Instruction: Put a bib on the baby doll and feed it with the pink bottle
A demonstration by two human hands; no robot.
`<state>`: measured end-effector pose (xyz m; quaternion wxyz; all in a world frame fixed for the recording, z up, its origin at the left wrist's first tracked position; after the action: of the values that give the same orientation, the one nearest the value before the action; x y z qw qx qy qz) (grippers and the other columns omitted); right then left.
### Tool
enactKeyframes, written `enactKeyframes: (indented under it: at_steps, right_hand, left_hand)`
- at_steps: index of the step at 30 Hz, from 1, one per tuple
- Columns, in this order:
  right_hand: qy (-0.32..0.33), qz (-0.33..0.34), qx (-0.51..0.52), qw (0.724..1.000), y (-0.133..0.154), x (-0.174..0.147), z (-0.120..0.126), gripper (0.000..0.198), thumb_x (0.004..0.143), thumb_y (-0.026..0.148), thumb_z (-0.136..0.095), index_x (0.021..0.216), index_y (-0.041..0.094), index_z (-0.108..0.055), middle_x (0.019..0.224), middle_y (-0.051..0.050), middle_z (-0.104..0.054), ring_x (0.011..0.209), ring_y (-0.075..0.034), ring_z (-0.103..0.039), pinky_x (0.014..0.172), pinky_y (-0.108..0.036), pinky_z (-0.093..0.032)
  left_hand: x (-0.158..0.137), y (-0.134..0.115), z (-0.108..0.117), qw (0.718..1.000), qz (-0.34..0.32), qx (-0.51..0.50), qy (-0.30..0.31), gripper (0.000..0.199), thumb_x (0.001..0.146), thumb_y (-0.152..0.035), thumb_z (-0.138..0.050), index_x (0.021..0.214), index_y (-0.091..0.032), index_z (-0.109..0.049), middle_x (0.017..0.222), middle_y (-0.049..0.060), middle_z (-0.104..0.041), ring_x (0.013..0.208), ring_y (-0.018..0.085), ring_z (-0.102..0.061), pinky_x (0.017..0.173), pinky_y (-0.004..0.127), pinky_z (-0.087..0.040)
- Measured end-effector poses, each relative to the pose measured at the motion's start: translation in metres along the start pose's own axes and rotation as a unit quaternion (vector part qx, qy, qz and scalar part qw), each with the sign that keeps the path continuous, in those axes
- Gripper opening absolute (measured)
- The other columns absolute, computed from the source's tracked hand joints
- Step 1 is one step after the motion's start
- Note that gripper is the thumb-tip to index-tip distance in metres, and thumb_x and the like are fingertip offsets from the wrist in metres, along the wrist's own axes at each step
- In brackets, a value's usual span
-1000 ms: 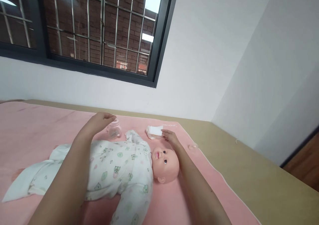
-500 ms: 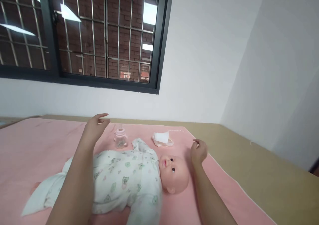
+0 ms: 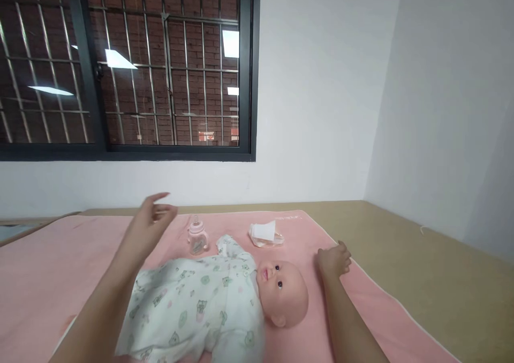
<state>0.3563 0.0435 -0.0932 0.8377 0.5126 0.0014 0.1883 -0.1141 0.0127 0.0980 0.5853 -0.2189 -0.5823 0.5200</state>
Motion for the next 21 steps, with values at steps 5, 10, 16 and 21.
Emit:
enactKeyframes:
  at_steps: [5, 10, 16, 21]
  right_hand:
    - [-0.004, -0.011, -0.001, 1.0, -0.003, 0.003, -0.004, 0.069, 0.076, 0.016, -0.053, 0.144, 0.016, -0.038, 0.139, -0.026, -0.046, 0.131, -0.041, -0.046, 0.103, -0.052, -0.038]
    - [-0.002, -0.018, 0.0, 1.0, -0.001, 0.001, -0.003, 0.073, 0.075, 0.014, -0.055, 0.145, 0.014, -0.036, 0.134, -0.028, -0.049, 0.129, -0.04, -0.048, 0.101, -0.05, -0.039]
    - [0.0, -0.018, 0.016, 1.0, -0.001, 0.001, -0.003, 0.072, 0.074, 0.012, -0.054, 0.144, 0.015, -0.037, 0.134, -0.028, -0.048, 0.129, -0.04, -0.047, 0.101, -0.052, -0.037]
    - [0.001, -0.019, 0.012, 1.0, -0.003, 0.004, -0.006, 0.073, 0.074, 0.013, -0.054, 0.144, 0.016, -0.037, 0.134, -0.028, -0.049, 0.129, -0.041, -0.047, 0.101, -0.053, -0.037]
  left_hand:
    - [-0.002, 0.055, -0.026, 0.975, 0.097, -0.01, 0.199, 0.072, 0.064, -0.061, -0.074, 0.122, -0.022, -0.055, 0.114, 0.013, -0.068, 0.11, 0.032, -0.066, 0.092, 0.041, -0.058]
    - [0.007, 0.091, -0.036, 0.974, 0.122, 0.072, 0.177, 0.066, 0.061, -0.053, -0.07, 0.116, -0.02, -0.056, 0.113, 0.014, -0.064, 0.104, 0.031, -0.067, 0.09, 0.041, -0.057]
    - [0.035, 0.122, -0.053, 0.967, 0.152, 0.126, 0.161, 0.09, 0.05, -0.047, -0.073, 0.129, -0.015, -0.046, 0.107, 0.017, -0.063, 0.097, 0.036, -0.066, 0.077, 0.044, -0.056]
    - [0.047, 0.126, -0.063, 0.964, 0.15, 0.133, 0.177, 0.082, 0.048, -0.041, -0.077, 0.124, -0.021, -0.053, 0.096, 0.014, -0.069, 0.094, 0.037, -0.068, 0.066, 0.04, -0.056]
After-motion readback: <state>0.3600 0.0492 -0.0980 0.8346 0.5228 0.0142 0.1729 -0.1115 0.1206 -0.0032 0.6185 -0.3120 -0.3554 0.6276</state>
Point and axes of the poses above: each hand's wrist, its own x-axis towards the middle knuckle, its own z-axis out of the back of the hand, y = z × x, the point moved 3 cm from there along x, towards the middle knuckle
